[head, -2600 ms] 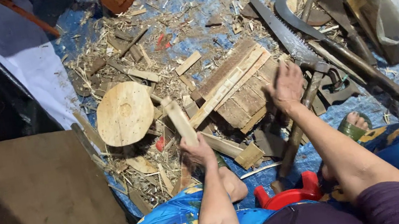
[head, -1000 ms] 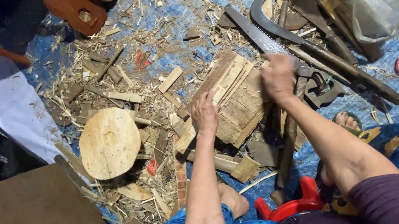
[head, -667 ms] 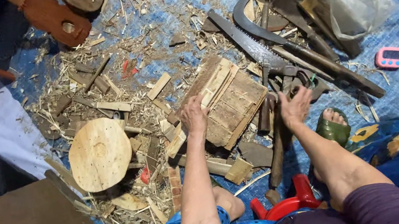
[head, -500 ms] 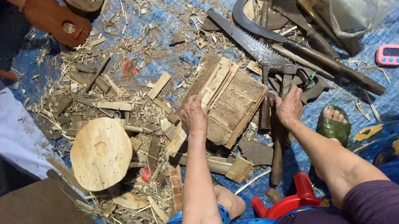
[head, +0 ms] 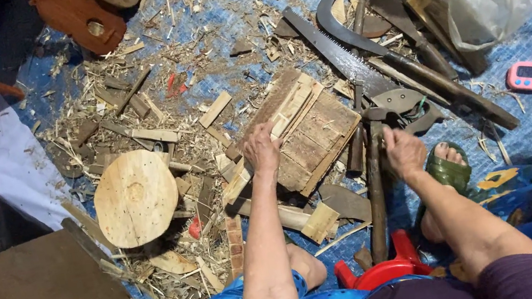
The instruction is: Shaping and refining wooden components for a musical instrument using hand tools
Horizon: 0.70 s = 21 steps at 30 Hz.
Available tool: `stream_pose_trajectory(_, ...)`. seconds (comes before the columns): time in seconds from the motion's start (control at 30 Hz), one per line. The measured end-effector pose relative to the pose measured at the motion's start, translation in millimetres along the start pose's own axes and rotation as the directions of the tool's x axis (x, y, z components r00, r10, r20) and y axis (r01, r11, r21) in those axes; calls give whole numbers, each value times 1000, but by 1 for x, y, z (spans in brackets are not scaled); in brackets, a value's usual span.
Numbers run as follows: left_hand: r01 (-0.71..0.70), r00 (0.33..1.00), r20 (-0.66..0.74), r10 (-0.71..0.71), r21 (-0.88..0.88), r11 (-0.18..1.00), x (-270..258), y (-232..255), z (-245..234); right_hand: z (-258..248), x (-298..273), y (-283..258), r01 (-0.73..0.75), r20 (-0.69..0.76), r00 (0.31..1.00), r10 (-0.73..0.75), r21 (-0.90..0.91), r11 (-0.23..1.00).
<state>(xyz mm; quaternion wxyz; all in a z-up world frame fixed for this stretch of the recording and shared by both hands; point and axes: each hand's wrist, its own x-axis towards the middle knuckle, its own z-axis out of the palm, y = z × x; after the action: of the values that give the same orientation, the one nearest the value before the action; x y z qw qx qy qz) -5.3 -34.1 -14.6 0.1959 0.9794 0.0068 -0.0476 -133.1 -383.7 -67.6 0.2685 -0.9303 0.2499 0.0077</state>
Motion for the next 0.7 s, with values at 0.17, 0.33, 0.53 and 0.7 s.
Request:
stream_pose_trajectory(0.17,-21,1000,-7,21,-24,1000,4,-7,1,10,87,21,85,-226,969,-104,-91,992)
stream_pose_trajectory(0.33,-17,1000,-17,17,-18,1000,3,-4,-1,-34,131,-14,28,248,964,98,-458,888)
stream_pose_trajectory(0.53,-45,999,-17,44,-39,998,3,-5,-3,-24,140,-18,54,379,909,175,-522,851)
stream_pose_trajectory(0.7,-62,998,-26,61,-49,997,-3,5,-15,-54,126,-25,-106,433,863,260,-348,932)
